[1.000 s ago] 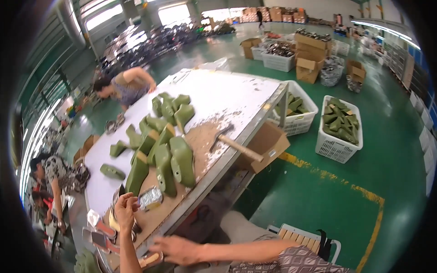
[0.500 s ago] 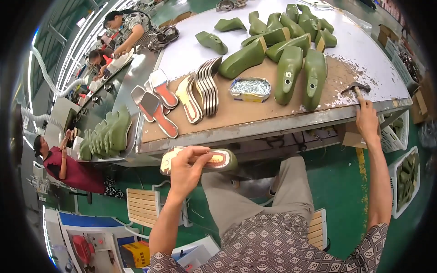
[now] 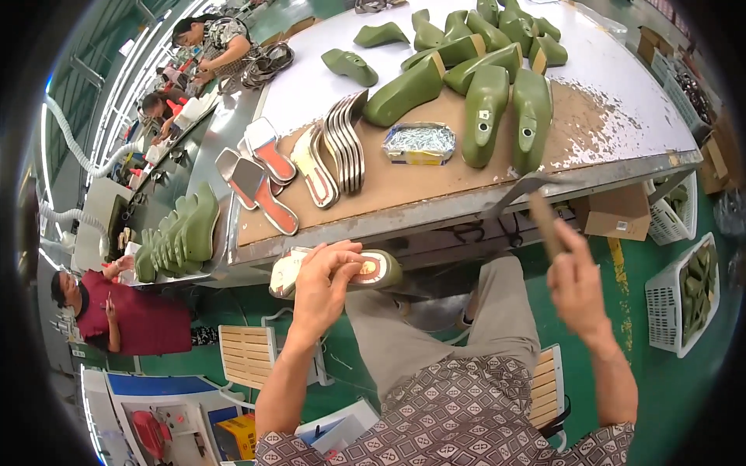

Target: Using a hammer to secure soles to green plastic shoe lasts in a factory environment.

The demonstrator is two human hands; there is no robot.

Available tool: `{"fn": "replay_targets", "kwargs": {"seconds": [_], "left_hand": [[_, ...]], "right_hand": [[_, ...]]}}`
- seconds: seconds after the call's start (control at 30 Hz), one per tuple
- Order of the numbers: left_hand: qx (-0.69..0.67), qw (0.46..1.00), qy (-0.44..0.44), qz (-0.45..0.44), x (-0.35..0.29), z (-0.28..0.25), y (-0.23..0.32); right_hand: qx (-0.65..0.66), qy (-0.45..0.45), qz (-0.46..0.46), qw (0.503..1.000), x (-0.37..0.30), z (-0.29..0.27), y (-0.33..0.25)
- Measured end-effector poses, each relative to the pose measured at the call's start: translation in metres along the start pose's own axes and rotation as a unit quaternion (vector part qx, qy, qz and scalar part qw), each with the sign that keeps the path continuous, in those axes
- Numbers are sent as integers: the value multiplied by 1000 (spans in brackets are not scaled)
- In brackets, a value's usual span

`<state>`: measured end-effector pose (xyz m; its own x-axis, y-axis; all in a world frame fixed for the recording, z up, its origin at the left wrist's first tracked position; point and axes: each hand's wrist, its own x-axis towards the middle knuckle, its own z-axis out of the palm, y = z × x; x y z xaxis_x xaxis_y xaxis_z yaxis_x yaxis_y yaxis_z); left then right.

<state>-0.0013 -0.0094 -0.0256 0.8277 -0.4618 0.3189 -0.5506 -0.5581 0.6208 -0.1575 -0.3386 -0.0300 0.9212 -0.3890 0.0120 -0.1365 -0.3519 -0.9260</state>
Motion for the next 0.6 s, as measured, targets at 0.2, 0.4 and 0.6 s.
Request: {"fn": "replay_targets", "kwargs": {"seconds": [0.2,0.4,0.6], "left_hand": [[2,1000,1,11,1,1,7],[36,998,16,42,-2,3,3],[52,997,23,60,-2,2,0]], "right_hand": [[54,-58,-141,987,-12,34,-22],[-7,-167,-206,964,-4,49,-59],[-23,-204,-241,949,6,54,-84]]}}
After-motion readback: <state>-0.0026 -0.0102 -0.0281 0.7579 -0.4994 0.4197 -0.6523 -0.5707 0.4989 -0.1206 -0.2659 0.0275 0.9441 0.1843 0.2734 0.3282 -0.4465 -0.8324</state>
